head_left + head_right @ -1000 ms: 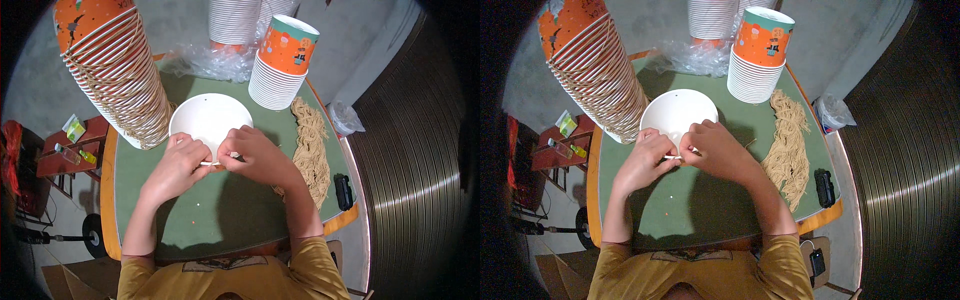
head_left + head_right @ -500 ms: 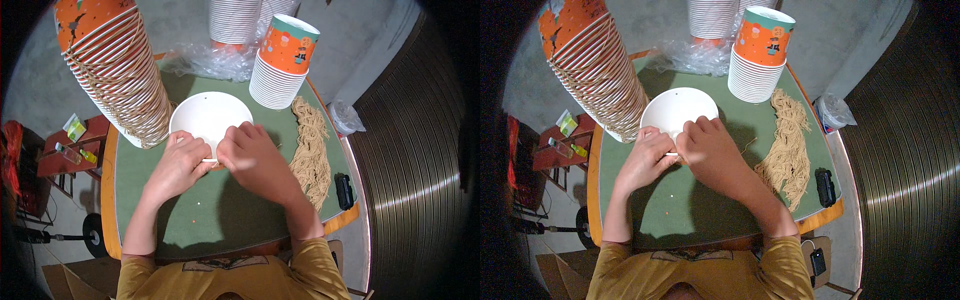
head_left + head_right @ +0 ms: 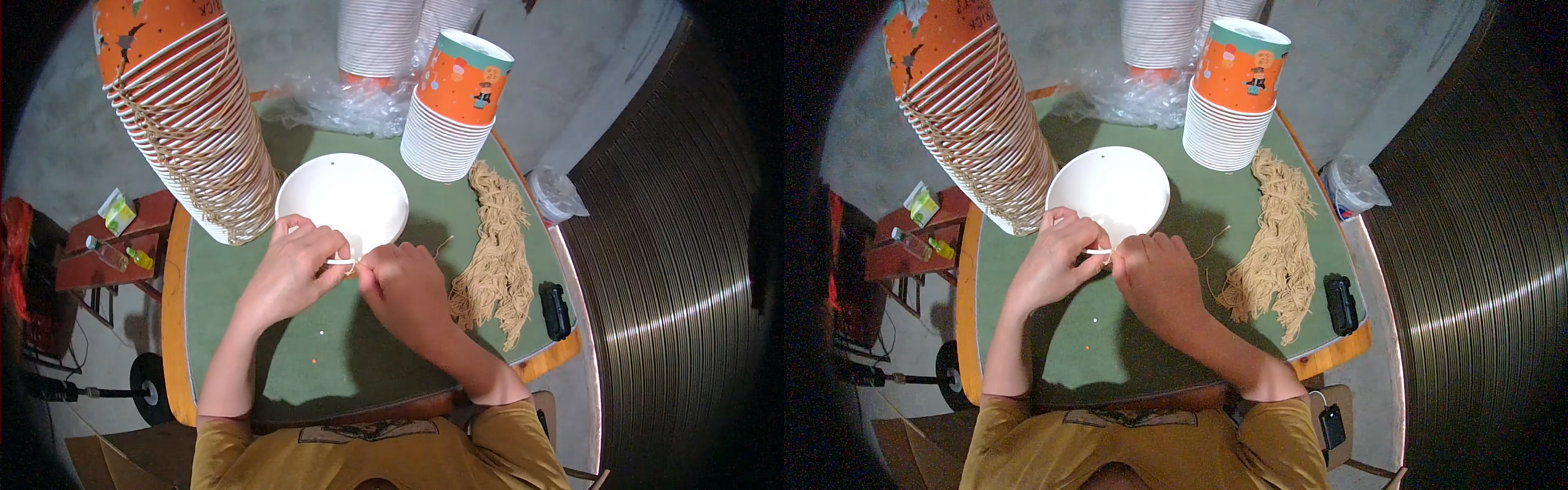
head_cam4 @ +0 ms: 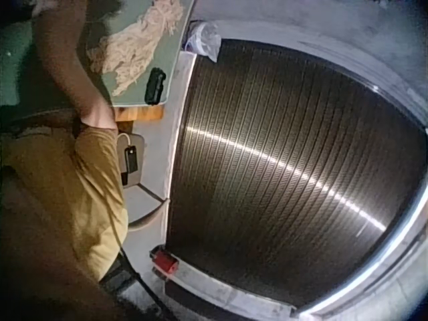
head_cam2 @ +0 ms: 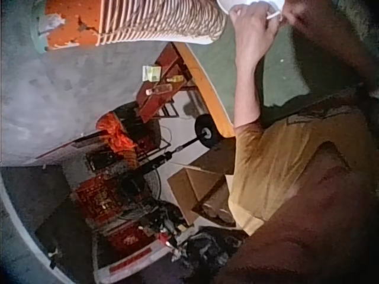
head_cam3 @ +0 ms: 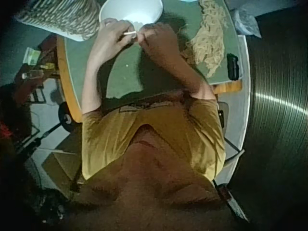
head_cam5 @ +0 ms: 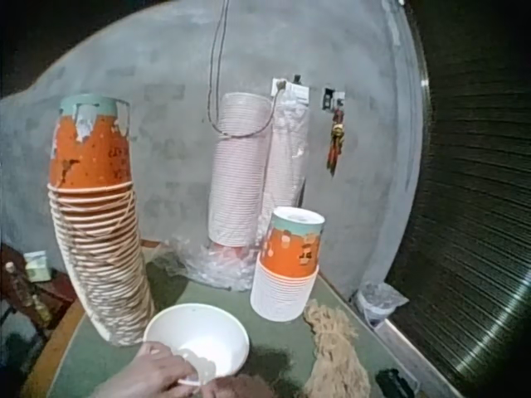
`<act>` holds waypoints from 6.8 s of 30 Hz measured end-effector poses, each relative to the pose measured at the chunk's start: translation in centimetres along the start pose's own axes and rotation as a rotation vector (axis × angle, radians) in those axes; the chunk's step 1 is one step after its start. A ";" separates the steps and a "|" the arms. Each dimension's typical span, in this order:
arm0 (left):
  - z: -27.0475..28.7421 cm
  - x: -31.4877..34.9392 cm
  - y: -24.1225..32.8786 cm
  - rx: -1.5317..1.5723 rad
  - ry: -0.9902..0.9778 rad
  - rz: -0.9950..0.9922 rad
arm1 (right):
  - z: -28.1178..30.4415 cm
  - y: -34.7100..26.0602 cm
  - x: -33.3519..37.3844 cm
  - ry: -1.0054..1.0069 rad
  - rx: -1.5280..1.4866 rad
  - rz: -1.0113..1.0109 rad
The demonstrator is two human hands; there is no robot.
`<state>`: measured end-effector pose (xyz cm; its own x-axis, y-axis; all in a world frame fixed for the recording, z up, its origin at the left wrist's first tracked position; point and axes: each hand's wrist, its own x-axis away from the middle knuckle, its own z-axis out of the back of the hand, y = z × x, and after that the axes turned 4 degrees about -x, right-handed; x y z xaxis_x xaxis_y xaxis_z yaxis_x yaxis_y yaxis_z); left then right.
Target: The person ties a string around the rim of a paper cup and stacks it onto a pile of other cups. They repeat this process by picking up a new cup, tying a string around it, and adding it to the stack.
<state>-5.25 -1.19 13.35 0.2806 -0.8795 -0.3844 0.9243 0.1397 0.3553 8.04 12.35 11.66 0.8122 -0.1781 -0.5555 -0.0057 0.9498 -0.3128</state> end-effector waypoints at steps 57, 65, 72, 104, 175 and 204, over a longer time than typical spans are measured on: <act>-2.0 -0.1 -9.4 0.979 0.350 0.182 | 6.7 6.7 -2.2 -0.373 -1.401 -0.494; -1.5 -0.3 -9.5 1.017 0.466 0.350 | 5.5 6.3 -2.5 -0.297 -1.555 -0.526; 3.0 1.0 -0.8 0.313 0.453 0.169 | 5.1 5.6 -2.1 -0.280 -1.700 -0.502; -1.7 -1.3 5.5 0.013 0.296 0.220 | 3.8 5.3 -1.9 -0.109 -0.936 -0.321; -0.6 -1.0 5.2 0.234 0.207 0.378 | 1.9 4.2 -1.2 0.164 -0.571 -0.060; -0.6 -0.8 4.7 0.255 0.141 0.295 | 2.1 3.6 -1.5 0.014 -0.550 -0.170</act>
<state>-0.94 0.49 14.84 0.5727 -0.7454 -0.3411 0.7105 0.2437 0.6602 8.03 16.58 12.95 0.8207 -0.3230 -0.4713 -0.1817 0.6345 -0.7513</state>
